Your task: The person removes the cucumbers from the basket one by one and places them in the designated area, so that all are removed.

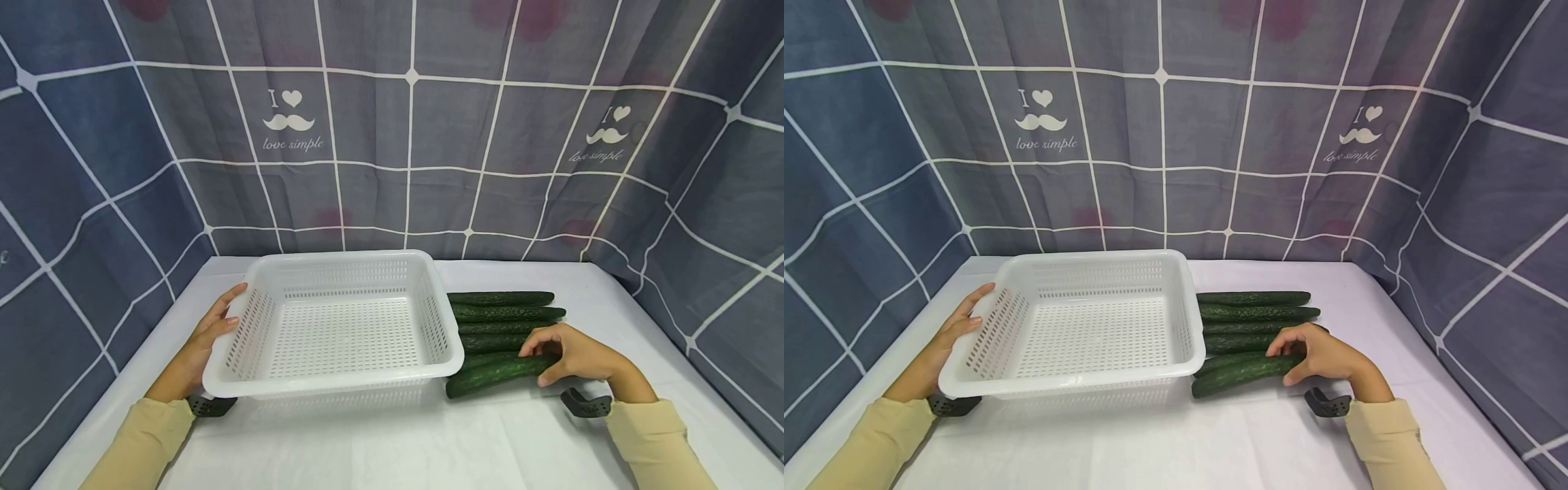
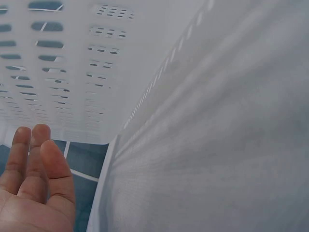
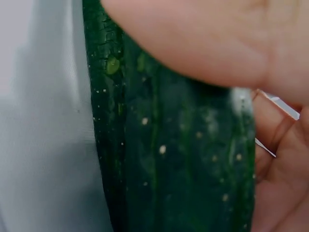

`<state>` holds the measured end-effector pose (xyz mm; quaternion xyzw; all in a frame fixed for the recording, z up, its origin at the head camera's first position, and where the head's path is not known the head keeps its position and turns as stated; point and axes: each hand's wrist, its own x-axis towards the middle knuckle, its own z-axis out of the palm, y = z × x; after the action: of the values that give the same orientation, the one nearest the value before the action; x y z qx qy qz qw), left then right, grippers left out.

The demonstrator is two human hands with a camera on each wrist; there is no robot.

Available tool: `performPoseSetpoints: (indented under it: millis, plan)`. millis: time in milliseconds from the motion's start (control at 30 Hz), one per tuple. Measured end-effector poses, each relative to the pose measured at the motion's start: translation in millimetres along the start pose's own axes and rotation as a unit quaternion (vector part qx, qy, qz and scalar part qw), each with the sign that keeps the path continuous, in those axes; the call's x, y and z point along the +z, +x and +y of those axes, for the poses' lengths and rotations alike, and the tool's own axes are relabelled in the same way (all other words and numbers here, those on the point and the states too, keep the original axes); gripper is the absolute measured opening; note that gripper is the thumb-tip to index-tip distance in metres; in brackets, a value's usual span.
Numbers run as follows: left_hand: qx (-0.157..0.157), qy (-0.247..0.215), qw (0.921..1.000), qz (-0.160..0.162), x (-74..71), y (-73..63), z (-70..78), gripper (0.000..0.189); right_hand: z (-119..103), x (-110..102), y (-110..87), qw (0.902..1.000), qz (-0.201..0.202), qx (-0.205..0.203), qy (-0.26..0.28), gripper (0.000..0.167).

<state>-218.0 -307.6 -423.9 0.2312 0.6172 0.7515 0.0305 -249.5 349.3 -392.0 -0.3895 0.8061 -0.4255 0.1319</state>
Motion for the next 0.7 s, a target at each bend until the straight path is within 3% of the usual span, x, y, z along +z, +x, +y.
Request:
performPoseSetpoints:
  millis: [200,367,700]
  plan:
    - [-0.021,0.004,0.9996,0.019,-0.7,-0.1,1.9,0.058,-4,6,4.6,0.9976,0.009,0.044,-0.052,0.039]
    - [-0.019,0.002,0.9996,0.023,-2.0,-0.6,2.6,0.057,-11,10,13.6,0.993,0.009,0.066,-0.098,0.04]
    - [-0.022,0.003,0.9994,0.028,-1.7,-2.4,4.1,0.056,-16,18,22.8,0.9869,0.001,0.067,-0.147,0.041]
